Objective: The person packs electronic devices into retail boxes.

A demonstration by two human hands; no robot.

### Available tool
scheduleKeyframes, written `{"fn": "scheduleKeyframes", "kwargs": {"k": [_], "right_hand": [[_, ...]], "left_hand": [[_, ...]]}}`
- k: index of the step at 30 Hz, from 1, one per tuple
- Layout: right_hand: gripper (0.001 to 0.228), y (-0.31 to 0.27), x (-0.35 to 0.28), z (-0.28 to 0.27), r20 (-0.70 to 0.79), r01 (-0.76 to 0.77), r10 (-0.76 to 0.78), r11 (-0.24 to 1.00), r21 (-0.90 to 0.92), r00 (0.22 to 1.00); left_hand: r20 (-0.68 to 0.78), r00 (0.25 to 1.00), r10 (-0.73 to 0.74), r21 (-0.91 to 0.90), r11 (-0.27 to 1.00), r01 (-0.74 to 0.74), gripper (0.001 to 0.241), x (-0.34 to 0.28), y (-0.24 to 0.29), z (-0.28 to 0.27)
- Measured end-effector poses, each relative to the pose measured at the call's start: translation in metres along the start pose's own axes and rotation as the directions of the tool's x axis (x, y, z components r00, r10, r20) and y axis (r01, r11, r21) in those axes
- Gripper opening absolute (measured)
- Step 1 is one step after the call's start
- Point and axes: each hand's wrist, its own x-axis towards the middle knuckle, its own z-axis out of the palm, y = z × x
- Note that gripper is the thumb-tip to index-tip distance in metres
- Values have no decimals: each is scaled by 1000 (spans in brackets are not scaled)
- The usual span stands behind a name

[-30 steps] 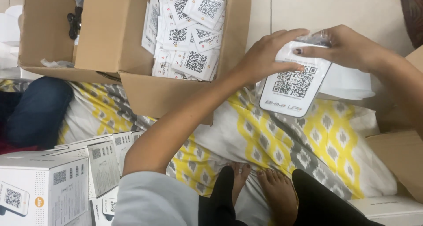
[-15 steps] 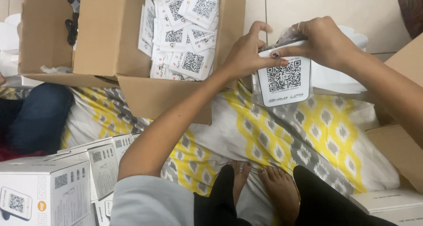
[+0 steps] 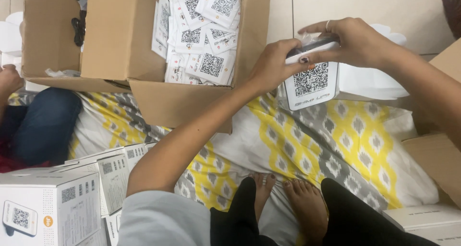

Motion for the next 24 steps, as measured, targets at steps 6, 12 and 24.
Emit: {"fn": "scheduleKeyframes", "kwargs": {"k": [6, 12, 24], "right_hand": [[45, 18, -10, -2, 50, -166, 174, 978, -123, 984], [48, 53, -44, 17, -73, -500, 633, 673, 545, 771], [47, 106, -61, 95, 146, -268, 687, 74, 961, 712]], "left_hand": [[-84, 991, 102, -296, 947, -123, 49, 6, -29, 7], [-224, 931, -288, -306, 928, 213, 87, -19, -53, 21], [-42, 979, 197, 78, 978, -194, 163, -17, -87, 63]]}}
